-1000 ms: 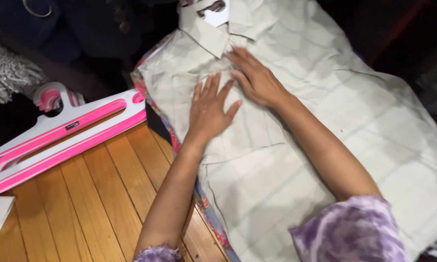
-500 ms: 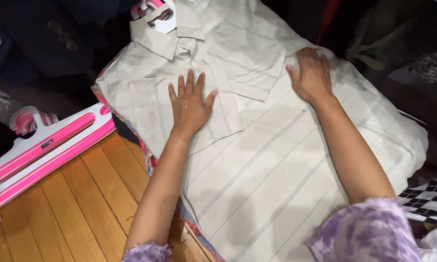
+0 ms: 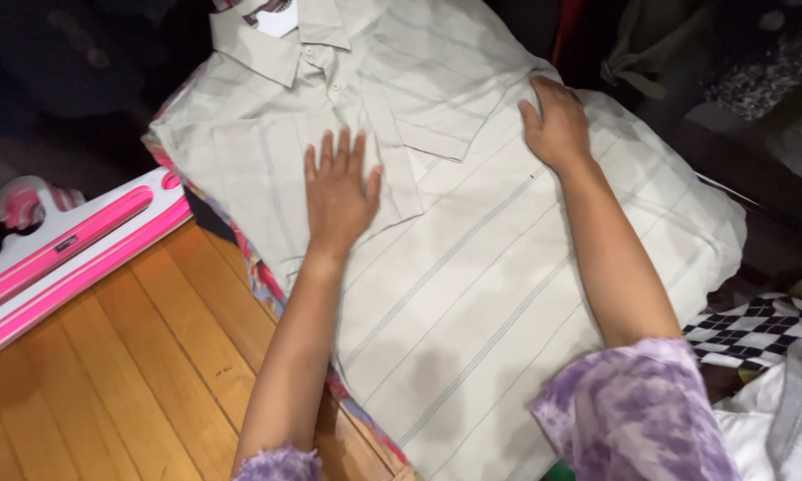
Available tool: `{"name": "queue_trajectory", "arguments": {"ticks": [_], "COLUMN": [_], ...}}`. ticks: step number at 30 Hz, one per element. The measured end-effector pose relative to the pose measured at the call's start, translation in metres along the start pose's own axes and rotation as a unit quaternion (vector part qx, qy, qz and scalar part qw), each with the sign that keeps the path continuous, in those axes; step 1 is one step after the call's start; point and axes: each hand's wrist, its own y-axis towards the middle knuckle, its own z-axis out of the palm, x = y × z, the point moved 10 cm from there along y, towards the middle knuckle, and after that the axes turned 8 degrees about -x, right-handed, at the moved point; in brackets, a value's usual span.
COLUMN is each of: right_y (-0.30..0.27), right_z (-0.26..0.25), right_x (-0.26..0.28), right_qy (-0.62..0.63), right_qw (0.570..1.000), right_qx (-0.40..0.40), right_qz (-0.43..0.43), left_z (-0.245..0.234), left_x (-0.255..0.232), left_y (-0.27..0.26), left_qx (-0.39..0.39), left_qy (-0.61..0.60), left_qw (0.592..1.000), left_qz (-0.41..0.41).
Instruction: Folding and organizing various clothing items on a wooden surface
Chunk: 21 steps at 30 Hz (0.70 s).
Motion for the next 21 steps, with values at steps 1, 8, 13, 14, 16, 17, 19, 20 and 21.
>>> {"name": "queue_trajectory", "arguments": {"ticks": [1, 8, 13, 14, 16, 17, 19, 20, 21], "right_y": [-0.008, -0.075, -0.101, -0.102, -0.103, -0.103, -0.103, -0.102, -0.1], "right_z": [-0.007, -0.072, -0.07, -0.065, -0.06, -0.061, -0.063, -0.072, -0.08], "right_x": [0.0, 0.03, 0.047, 0.04, 0.033, 0.035, 0.036, 0.034, 0.032], "right_qy": [0.0, 0.117, 0.119, 0.102, 0.083, 0.073, 0.065, 0.057, 0.05], "right_qw": [1.0, 0.99, 0.991, 0.994, 0.995, 0.996, 0.997, 0.996, 0.994], "right_qx": [-0.002, -0.011, 0.0, -0.005, -0.014, -0.017, -0.018, -0.051, -0.083], "right_qz": [-0.001, 0.082, 0.052, 0.049, 0.046, 0.044, 0.04, 0.049, 0.056], "left_z": [-0.011, -0.036, -0.039, -0.04, -0.044, -0.048, -0.056, -0.063, -0.072], "left_x": [-0.004, -0.021, -0.022, -0.023, -0.025, -0.026, -0.026, -0.026, -0.025], "left_y": [-0.007, -0.057, -0.077, -0.081, -0.088, -0.094, -0.103, -0.106, -0.108], "left_qx": [-0.002, 0.119, 0.118, 0.112, 0.105, 0.096, 0.087, 0.067, 0.045], "left_qy": [0.001, -0.095, -0.103, -0.106, -0.11, -0.11, -0.108, -0.107, -0.104], "left_qw": [1.0, 0.988, 0.987, 0.987, 0.988, 0.989, 0.99, 0.991, 0.993], "left_qz": [0.001, -0.026, -0.036, -0.036, -0.034, -0.032, -0.033, -0.034, -0.036]}}
